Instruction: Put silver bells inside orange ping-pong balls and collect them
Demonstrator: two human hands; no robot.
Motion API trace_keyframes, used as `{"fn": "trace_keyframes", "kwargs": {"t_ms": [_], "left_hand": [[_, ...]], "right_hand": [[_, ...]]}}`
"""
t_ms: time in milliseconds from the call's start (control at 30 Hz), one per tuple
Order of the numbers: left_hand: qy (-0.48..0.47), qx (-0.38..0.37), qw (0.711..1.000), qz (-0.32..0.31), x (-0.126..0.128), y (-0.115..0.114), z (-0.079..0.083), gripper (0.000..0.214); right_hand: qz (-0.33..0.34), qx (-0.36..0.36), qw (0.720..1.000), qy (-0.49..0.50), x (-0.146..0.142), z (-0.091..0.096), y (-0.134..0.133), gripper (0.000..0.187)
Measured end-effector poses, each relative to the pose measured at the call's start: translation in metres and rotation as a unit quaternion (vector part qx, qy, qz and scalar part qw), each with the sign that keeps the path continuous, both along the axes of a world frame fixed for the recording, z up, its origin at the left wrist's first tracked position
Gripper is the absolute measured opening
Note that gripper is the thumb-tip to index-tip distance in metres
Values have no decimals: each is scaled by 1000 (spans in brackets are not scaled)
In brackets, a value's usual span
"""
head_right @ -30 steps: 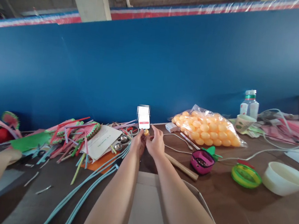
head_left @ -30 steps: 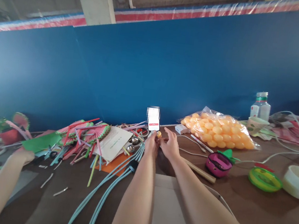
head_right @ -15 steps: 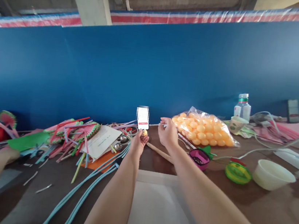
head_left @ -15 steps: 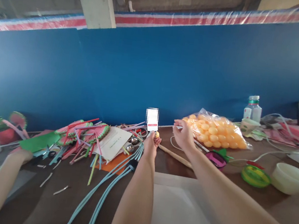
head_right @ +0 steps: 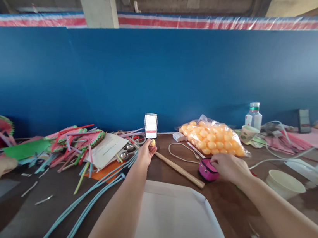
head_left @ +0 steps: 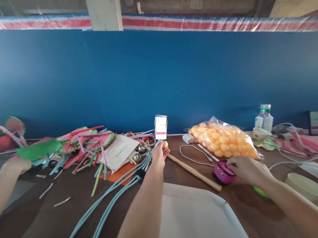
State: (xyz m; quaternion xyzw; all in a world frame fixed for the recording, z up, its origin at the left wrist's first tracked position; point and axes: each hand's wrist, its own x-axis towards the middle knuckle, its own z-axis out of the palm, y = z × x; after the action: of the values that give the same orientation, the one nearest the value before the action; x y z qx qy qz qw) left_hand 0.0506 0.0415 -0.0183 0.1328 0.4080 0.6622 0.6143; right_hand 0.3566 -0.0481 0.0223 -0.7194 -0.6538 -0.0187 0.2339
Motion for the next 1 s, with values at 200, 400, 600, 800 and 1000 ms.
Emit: {"fn": "trace_keyframes", "kwargs": {"t_ms": [200, 400, 600, 800, 1000], "left_hand": [[10, 0, 1000, 0, 0, 1, -1, 20], [24, -19, 1000, -4, 0, 1, 0, 20], [19, -17, 1000, -5, 0, 2, 0, 22], [34, -16, 999, -7, 0, 2, -1, 21], [38, -13, 999, -14, 0, 1, 0, 20]], "right_hand": [[75, -212, 959, -169, -31, 30, -8, 19], [126, -239, 947, -172, -47, 39, -2, 27], [189, -253, 929, -193, -48, 39, 9, 25], [189, -283, 920, -194, -41, 36, 16, 24], [196, -271, 928, -161, -34, 35, 14, 24]]}}
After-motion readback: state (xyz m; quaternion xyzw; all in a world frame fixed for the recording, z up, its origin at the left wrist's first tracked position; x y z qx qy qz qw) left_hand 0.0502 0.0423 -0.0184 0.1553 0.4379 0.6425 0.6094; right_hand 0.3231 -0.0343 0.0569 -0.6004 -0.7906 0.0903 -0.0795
